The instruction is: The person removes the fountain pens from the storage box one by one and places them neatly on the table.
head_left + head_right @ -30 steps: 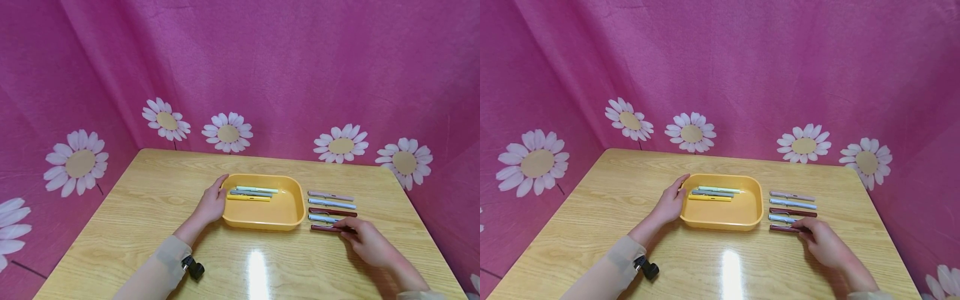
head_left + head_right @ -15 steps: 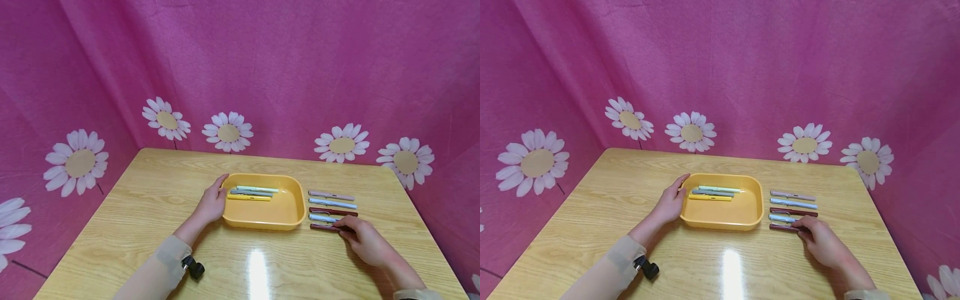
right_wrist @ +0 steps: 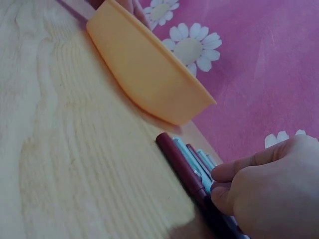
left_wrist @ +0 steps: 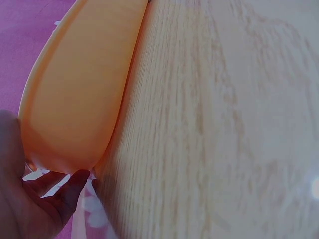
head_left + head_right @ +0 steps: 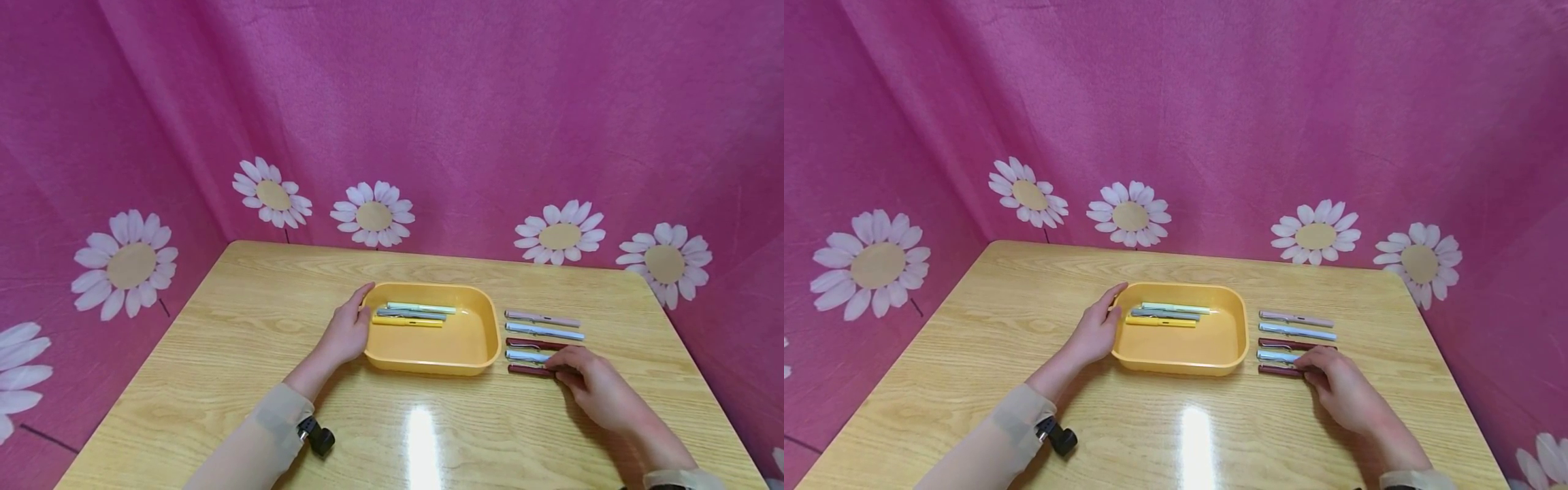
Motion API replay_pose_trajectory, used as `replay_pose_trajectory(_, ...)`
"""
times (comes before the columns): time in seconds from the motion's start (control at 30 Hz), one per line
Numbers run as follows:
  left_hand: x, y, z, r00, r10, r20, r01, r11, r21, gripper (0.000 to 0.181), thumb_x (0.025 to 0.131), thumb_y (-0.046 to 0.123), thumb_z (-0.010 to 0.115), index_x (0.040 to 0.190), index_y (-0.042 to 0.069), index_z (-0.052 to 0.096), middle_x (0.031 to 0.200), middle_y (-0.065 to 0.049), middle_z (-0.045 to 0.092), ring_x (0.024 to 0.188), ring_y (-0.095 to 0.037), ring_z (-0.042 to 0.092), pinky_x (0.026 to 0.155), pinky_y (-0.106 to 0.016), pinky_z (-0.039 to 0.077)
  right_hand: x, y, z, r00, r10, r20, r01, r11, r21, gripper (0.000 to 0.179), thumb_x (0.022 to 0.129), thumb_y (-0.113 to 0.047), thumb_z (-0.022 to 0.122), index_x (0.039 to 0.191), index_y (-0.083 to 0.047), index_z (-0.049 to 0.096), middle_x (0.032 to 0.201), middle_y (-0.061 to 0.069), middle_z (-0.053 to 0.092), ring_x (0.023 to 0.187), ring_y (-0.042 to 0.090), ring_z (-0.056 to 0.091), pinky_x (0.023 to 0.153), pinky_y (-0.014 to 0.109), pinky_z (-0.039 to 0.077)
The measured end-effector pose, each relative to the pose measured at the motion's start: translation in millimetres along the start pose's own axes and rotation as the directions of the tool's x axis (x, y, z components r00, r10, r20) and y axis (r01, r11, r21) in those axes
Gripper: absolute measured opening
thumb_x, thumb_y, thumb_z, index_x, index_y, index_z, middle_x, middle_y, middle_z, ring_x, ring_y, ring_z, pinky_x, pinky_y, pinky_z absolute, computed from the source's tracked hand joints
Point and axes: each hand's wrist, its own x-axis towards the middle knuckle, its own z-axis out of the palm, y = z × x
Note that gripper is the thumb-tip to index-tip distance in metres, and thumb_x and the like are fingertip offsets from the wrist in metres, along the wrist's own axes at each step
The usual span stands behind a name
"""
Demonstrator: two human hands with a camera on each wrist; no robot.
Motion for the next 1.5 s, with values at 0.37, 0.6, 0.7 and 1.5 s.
replay_pose_trajectory(0.37,0.6,0.8,-0.4,1.0,0.005,0.001,-0.005,1.0,0.0,0.052,0.113,0.011,0.04,0.164,0.016,0.039,0.152,-0.022,0.055,0.13,-0.031,0.06,0.11,-0.051,0.047,13.2,-14,-8,1.0,-0.006,-0.013,0.007,0.999,0.031,0.037,0.087,0.016,0.076,0.108,-0.014,0.076,0.111,-0.004,0.072,0.104,0.02,0.067,0.092,0.018,0.049)
replay_pose_trajectory(0.6,0.3,1.7,-0.9,0.999,0.046,-0.019,-0.046,0.999,0.0,0.052,0.111,0.006,0.04,0.162,0.009,0.041,0.14,-0.025,0.063,0.111,-0.032,0.069,0.099,-0.051,0.054,26.6,-24,-7,0.993,-0.096,-0.063,0.1,0.992,0.075,0.035,0.085,0.015,0.079,0.108,-0.011,0.077,0.107,-0.003,0.073,0.1,0.017,0.067,0.092,0.011,0.044)
replay_pose_trajectory(0.7,0.0,1.2,-0.7,0.999,0.046,-0.021,-0.046,0.999,0.004,0.052,0.111,0.007,0.04,0.162,0.01,0.041,0.142,-0.025,0.062,0.114,-0.032,0.068,0.101,-0.052,0.052,33.5,-29,-8,0.993,-0.103,-0.061,0.109,0.989,0.102,0.034,0.087,0.014,0.078,0.11,-0.011,0.078,0.108,-0.003,0.073,0.101,0.016,0.068,0.091,0.013,0.048)
replay_pose_trajectory(1.5,0.0,2.2,0.2,1.0,0.008,-0.014,-0.009,1.0,-0.011,0.051,0.113,0.011,0.039,0.163,0.013,0.04,0.153,-0.019,0.054,0.133,-0.031,0.058,0.111,-0.052,0.045,88.6,-75,3,0.986,-0.156,-0.066,0.167,0.958,0.234,0.031,0.094,0.007,0.074,0.119,-0.012,0.075,0.113,-0.003,0.071,0.099,0.018,0.065,0.078,0.033,0.056)
